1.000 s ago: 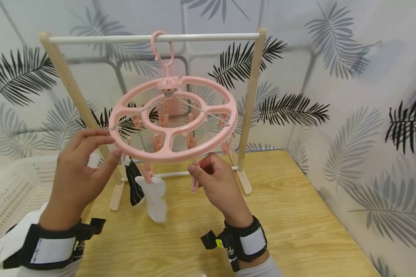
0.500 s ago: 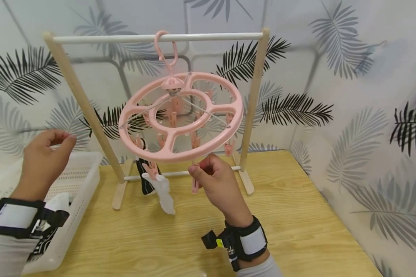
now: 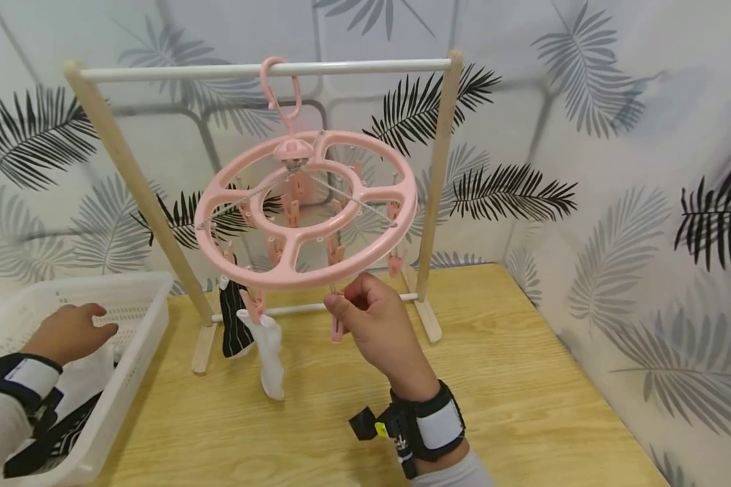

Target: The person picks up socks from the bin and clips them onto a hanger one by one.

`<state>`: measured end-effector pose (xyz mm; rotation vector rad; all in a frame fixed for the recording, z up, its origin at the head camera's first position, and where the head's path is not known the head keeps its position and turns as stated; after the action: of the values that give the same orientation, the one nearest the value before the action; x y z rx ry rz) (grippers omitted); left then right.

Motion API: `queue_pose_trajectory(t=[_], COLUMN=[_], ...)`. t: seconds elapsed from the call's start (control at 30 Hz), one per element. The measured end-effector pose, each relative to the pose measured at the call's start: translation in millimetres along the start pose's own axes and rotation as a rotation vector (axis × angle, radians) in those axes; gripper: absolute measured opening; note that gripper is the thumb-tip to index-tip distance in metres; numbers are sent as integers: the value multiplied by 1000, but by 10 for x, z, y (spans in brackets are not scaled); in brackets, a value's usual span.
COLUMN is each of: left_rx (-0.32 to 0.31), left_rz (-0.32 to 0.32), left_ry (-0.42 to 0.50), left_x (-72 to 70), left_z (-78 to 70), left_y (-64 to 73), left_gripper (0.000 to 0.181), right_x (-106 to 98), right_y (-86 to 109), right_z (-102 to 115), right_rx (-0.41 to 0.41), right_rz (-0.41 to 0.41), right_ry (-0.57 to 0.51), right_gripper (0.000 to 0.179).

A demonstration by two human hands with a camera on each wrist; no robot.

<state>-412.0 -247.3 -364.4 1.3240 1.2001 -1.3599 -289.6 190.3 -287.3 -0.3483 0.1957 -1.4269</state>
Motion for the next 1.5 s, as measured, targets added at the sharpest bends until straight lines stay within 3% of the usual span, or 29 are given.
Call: queue_pose_trajectory(t=[0.13, 0.37, 0.63, 1.03, 1.23, 1.37, 1.5], left_rx=[13, -7, 50, 64, 92, 100, 104], left_rz=[126, 181, 115, 67, 72, 47, -72], left_ry=[-11, -23, -3, 10, 5, 4, 31], left_x=[275, 420, 239, 154, 70, -128, -445], left_z=[136, 237, 132, 144, 75, -37, -241], left_y=[61, 117, 146, 140, 86, 63, 76], left_gripper=[55, 51, 18, 28, 23, 25, 26], right_x=[7, 15, 9, 3, -10, -39, -48], right_y=[4, -1, -1, -8, -12, -7, -6], right_z=[-8, -5, -13, -35, -51, -59, -71], right_rx=[-5, -10, 1, 12, 18, 29, 44], right_rz=[4, 8, -1, -2, -6, -26, -32], right_ry=[-7, -1, 18, 26, 34, 51, 56], right_gripper=[29, 27, 27, 27, 29, 29, 30])
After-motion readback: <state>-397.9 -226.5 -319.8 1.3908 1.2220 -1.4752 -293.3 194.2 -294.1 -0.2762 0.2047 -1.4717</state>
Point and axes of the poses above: each hand's wrist, its own y-axis away from the middle knuckle, its own x-axis out of the palm, z = x × y, the point moved 10 cm from there along -y, towards the middle knuckle, and after that the axes turned 9 degrees about -y, right-handed, at the moved point
